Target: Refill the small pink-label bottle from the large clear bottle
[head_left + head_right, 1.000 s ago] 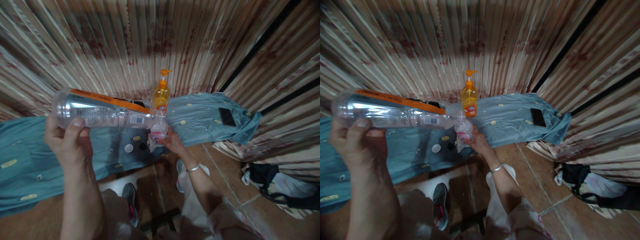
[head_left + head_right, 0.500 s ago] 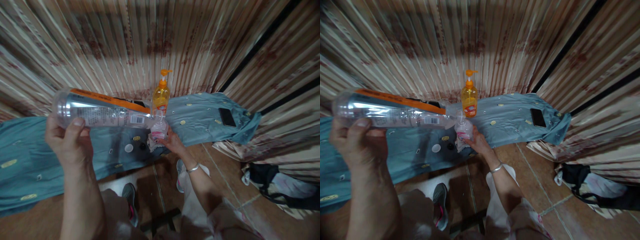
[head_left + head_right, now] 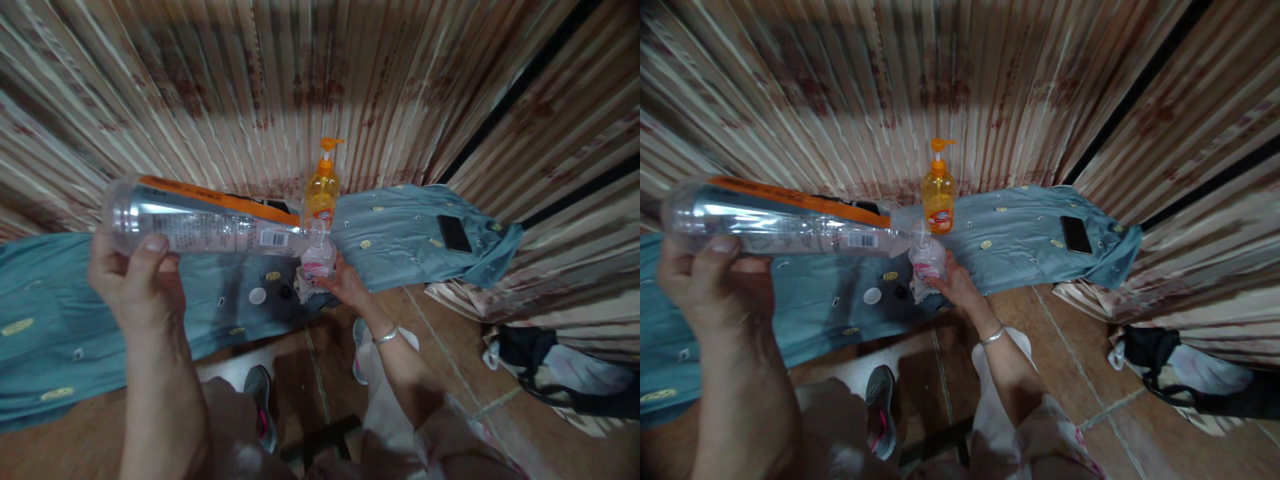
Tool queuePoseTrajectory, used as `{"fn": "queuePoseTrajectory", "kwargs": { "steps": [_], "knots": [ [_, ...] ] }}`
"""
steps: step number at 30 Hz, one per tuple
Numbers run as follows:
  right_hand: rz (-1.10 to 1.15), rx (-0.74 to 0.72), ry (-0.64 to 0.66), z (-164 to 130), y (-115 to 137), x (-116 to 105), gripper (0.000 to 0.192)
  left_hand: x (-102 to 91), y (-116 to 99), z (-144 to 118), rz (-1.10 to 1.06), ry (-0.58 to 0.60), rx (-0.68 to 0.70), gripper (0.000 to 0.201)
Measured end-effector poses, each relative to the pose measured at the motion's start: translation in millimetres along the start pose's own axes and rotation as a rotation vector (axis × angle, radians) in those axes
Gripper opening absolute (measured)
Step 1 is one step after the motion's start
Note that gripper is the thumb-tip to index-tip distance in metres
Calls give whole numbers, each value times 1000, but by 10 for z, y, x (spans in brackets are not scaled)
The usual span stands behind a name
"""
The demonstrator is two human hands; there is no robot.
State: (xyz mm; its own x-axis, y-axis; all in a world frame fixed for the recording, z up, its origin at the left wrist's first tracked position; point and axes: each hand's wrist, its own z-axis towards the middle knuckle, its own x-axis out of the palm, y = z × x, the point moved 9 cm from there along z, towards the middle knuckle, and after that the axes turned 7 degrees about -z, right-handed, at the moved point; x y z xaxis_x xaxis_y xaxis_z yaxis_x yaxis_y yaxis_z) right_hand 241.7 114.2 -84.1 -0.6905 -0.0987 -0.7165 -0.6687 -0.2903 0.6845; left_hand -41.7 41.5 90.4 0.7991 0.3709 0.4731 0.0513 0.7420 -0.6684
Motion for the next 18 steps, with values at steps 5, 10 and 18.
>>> {"fn": "queuePoseTrajectory", "kwargs": {
  "steps": [5,10,18],
  "knots": [
    [13,4,13,1,0,6,71,-4,16,1,-9,-5,-5,30],
    [6,-9,-5,-5,6,-6,71,-5,12,-1,-17,13,11,30],
    [22,-21,-1,-8,44,-23,69,-14,11,9,22,6,14,30]
  ]
}}
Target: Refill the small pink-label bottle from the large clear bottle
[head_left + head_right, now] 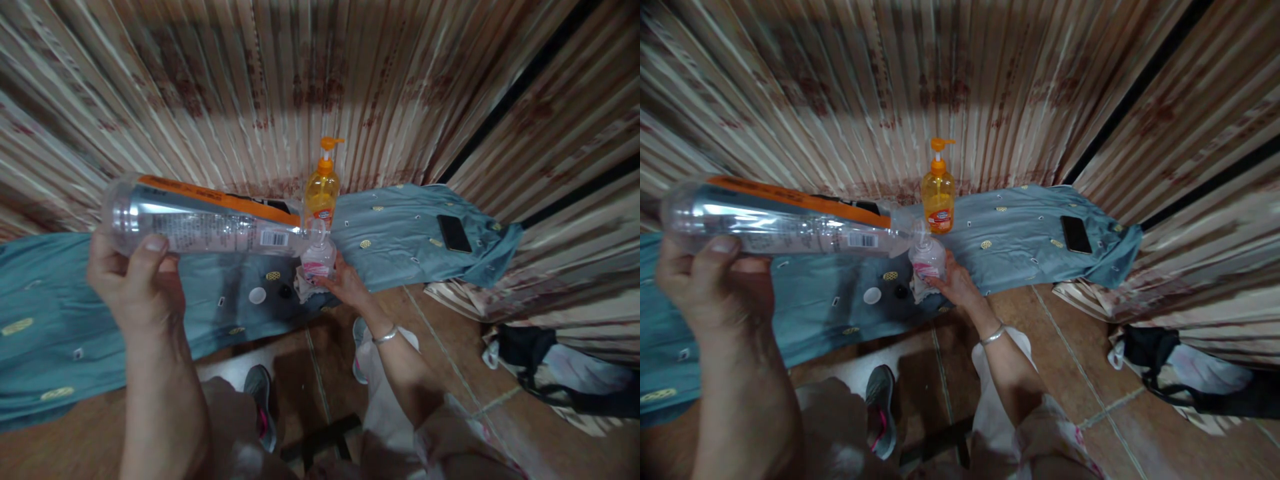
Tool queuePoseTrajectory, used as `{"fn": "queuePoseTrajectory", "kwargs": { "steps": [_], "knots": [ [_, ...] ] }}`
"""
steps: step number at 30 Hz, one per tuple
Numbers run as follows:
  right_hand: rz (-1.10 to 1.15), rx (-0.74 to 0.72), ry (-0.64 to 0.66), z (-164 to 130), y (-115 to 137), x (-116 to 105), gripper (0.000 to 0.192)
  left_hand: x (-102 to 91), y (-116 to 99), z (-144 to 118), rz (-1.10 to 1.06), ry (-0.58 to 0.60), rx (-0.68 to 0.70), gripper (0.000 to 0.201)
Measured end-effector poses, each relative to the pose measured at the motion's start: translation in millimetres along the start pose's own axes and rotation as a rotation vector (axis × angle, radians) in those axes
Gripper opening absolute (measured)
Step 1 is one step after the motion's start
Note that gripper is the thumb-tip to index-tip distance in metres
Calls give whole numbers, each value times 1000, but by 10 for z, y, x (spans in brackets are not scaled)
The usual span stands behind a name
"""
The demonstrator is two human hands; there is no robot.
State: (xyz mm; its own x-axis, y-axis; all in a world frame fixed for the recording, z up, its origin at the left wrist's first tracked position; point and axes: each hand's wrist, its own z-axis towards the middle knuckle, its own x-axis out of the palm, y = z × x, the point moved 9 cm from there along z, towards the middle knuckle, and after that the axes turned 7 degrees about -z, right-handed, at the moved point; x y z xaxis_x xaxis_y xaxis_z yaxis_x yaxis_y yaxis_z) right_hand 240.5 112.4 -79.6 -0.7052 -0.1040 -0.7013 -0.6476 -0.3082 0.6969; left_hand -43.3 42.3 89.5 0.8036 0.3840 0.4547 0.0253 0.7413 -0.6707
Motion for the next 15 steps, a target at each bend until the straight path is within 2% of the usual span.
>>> {"fn": "queuePoseTrajectory", "kwargs": {
  "steps": [8,15],
  "knots": [
    [3,3,2,9,-20,15,70,14,-17,-8,-55,-18,1,29],
    [-11,1,5,6,-20,17,69,21,-26,-11,17,9,3,26]
  ]
}}
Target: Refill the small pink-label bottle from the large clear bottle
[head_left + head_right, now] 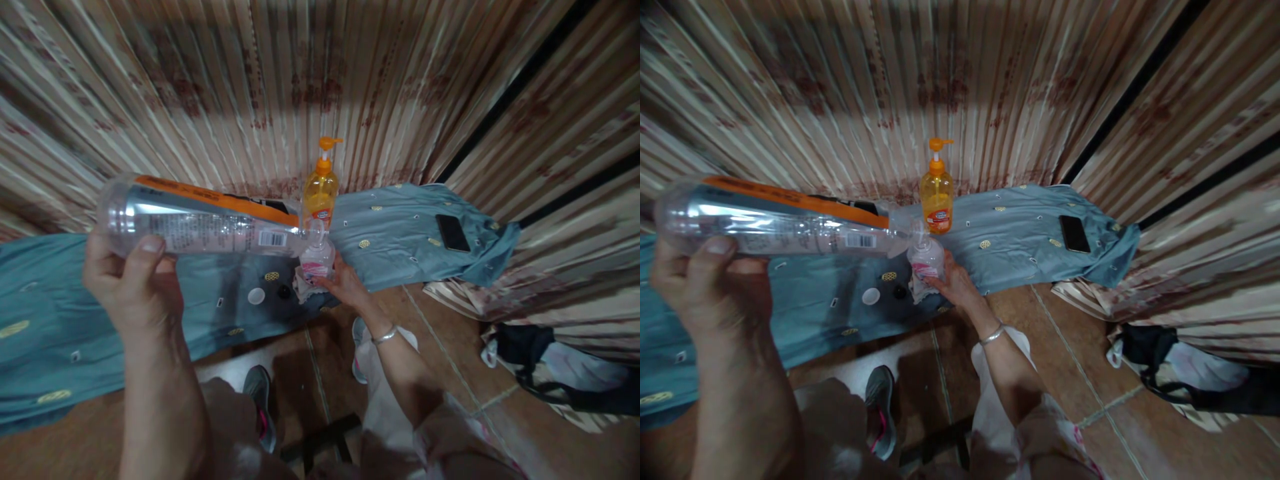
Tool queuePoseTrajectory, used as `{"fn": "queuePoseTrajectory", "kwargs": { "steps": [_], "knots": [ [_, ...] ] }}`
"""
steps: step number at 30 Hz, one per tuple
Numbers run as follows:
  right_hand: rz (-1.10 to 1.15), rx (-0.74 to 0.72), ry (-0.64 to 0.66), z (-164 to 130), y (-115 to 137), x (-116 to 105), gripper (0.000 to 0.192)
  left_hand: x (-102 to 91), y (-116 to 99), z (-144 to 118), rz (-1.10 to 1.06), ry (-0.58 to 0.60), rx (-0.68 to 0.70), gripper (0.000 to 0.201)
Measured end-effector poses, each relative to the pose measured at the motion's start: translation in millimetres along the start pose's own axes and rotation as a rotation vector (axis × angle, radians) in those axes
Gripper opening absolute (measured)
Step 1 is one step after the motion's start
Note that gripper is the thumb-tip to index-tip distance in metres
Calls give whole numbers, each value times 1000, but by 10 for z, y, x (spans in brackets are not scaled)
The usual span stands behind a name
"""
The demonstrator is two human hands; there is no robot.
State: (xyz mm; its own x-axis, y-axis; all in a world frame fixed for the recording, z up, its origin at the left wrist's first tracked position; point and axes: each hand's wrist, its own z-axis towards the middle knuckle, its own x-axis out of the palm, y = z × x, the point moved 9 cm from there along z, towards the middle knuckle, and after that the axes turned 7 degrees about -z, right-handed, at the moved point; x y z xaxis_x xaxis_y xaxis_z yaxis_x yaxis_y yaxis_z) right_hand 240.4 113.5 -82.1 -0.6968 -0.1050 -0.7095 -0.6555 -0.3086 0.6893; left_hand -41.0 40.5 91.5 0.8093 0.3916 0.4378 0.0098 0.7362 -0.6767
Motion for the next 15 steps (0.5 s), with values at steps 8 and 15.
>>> {"fn": "queuePoseTrajectory", "kwargs": {
  "steps": [8,15],
  "knots": [
    [10,0,6,2,9,-2,67,-5,9,-3,-47,-25,-2,27],
    [3,16,11,4,-18,7,68,74,-24,-7,33,58,17,22]
  ]
}}
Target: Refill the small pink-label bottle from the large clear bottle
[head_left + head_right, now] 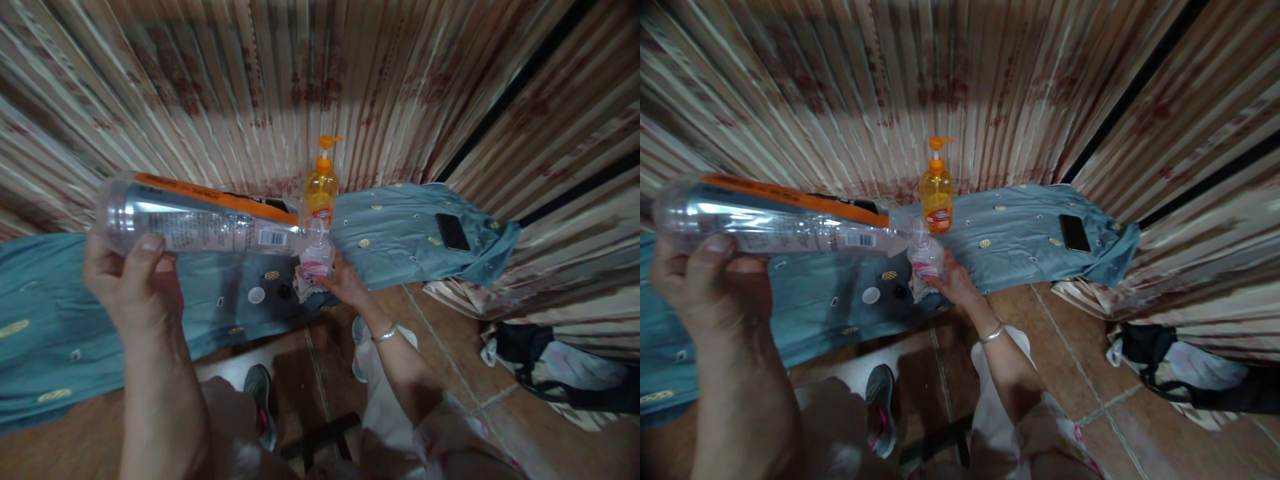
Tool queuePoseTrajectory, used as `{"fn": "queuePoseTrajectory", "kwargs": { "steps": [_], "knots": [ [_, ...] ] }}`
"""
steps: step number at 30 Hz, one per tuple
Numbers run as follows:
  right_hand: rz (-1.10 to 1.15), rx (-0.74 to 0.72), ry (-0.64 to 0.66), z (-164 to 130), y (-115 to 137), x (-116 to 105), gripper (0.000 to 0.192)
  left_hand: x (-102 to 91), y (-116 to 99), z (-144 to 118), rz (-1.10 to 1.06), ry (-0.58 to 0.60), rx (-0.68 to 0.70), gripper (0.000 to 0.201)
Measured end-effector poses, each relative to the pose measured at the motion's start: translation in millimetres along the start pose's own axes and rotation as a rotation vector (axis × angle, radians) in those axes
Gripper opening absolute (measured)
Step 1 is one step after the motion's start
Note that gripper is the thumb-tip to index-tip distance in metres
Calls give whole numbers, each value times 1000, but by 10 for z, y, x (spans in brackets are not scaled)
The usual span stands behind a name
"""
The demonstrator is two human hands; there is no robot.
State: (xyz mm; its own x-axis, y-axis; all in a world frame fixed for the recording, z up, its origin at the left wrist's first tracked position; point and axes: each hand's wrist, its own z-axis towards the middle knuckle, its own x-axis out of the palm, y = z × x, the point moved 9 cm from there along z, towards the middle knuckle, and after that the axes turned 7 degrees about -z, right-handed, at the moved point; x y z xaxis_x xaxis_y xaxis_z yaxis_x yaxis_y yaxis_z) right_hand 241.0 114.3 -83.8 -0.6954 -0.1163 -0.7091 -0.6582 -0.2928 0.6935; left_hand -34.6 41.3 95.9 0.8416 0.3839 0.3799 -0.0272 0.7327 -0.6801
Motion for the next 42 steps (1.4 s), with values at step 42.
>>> {"fn": "queuePoseTrajectory", "kwargs": {
  "steps": [42],
  "knots": [
    [51,-28,-20,-5,33,-22,68,-51,9,10,-154,-23,10,29]
  ]
}}
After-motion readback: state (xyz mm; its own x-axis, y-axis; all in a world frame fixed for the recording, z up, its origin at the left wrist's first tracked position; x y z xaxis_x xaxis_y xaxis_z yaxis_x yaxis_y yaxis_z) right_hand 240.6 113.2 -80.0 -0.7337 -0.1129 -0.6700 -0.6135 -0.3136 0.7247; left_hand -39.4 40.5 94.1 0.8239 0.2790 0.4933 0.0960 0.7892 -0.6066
